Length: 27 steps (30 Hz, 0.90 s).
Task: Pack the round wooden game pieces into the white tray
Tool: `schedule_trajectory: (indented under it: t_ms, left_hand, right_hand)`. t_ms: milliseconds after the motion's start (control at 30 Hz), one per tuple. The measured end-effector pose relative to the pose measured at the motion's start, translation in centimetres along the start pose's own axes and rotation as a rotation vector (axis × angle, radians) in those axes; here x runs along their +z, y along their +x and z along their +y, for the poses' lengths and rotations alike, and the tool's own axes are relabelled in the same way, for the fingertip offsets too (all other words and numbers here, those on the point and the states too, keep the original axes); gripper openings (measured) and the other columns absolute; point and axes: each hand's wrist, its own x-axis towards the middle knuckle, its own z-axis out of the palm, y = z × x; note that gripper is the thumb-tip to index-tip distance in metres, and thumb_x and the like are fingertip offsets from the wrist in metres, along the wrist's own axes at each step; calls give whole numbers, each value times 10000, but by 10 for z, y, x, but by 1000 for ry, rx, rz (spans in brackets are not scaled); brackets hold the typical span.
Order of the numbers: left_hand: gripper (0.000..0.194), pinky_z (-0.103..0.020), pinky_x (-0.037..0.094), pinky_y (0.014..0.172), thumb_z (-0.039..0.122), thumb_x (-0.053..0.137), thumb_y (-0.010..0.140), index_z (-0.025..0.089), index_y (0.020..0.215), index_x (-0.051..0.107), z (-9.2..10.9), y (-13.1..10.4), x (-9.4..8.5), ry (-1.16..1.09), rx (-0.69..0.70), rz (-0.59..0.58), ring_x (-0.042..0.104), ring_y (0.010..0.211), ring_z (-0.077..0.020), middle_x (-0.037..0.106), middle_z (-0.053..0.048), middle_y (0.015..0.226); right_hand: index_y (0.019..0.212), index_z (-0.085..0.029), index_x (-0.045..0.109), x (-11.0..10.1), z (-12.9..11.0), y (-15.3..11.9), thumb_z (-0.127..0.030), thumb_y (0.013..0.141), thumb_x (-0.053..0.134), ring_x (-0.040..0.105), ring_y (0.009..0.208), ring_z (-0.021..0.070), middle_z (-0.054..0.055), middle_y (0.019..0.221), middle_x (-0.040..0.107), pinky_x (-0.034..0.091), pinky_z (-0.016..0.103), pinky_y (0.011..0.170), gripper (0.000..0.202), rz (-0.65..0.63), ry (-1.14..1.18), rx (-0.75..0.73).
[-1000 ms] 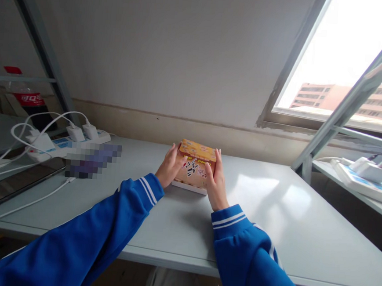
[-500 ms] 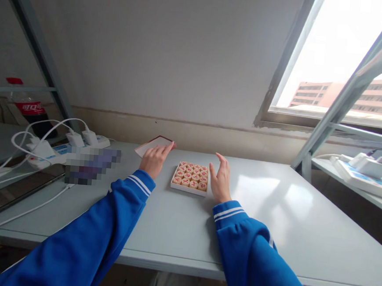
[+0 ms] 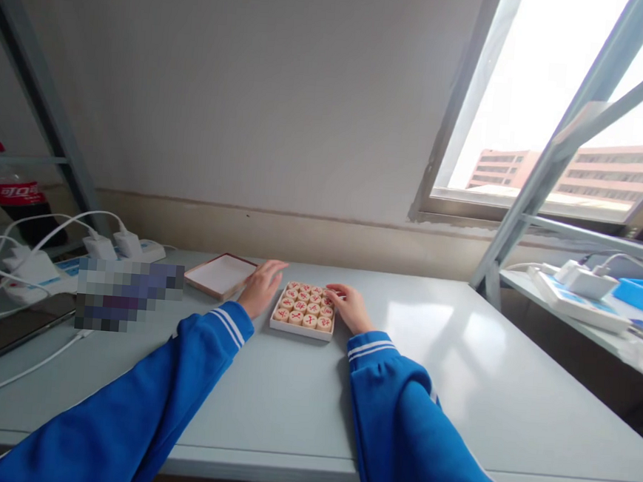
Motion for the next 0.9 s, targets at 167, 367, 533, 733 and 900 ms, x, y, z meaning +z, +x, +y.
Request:
schedule_trajectory:
  t_ms: [167, 367, 533, 733, 900]
  left_hand:
    - [331, -292, 381, 926, 163, 325, 815, 102, 973, 609, 0, 10, 22, -250, -220, -188, 528, 1013, -174, 609, -99, 1057]
    - [286, -281, 409, 887, 137, 394, 755, 127, 879, 652, -6, 10, 25, -369, -296, -274, 559, 959, -178, 648, -75, 991]
    - [280, -294, 410, 887, 139, 416, 742, 98, 887, 653, -7, 9, 25, -405, -298, -274, 565, 957, -196, 645, -103, 994]
    - [256, -295, 414, 884, 148, 458, 716, 112, 875, 656, -14, 9, 22, -442, -283, -325, 572, 947, -193, 655, -87, 976]
    - [260, -290, 409, 890, 168, 460, 715, 120, 881, 654, -16, 9, 20, -464, -268, -363, 568, 956, -188, 653, -77, 984]
  right_hand:
    - [852, -167, 651, -4, -1, 0, -279, 716, 541, 595, 785, 173, 68, 848, 657, 468, 299, 712, 208, 10, -22, 10]
    - [778, -189, 631, -2, -2, -1, -264, 667, 593, 582, 809, 176, 43, 827, 647, 444, 326, 761, 140, 106, -29, -100]
    - [765, -175, 588, -11, -3, 3, -308, 664, 590, 580, 735, 155, 39, 781, 644, 442, 316, 744, 167, 265, 106, -156]
    - [761, -165, 587, -40, 15, 4, -327, 698, 554, 577, 718, 173, 53, 721, 646, 420, 312, 658, 177, 120, 58, 127]
    - [851, -228, 639, -44, 10, -5, -326, 702, 595, 472, 965, 263, 76, 946, 594, 318, 420, 785, 183, 306, -611, 92]
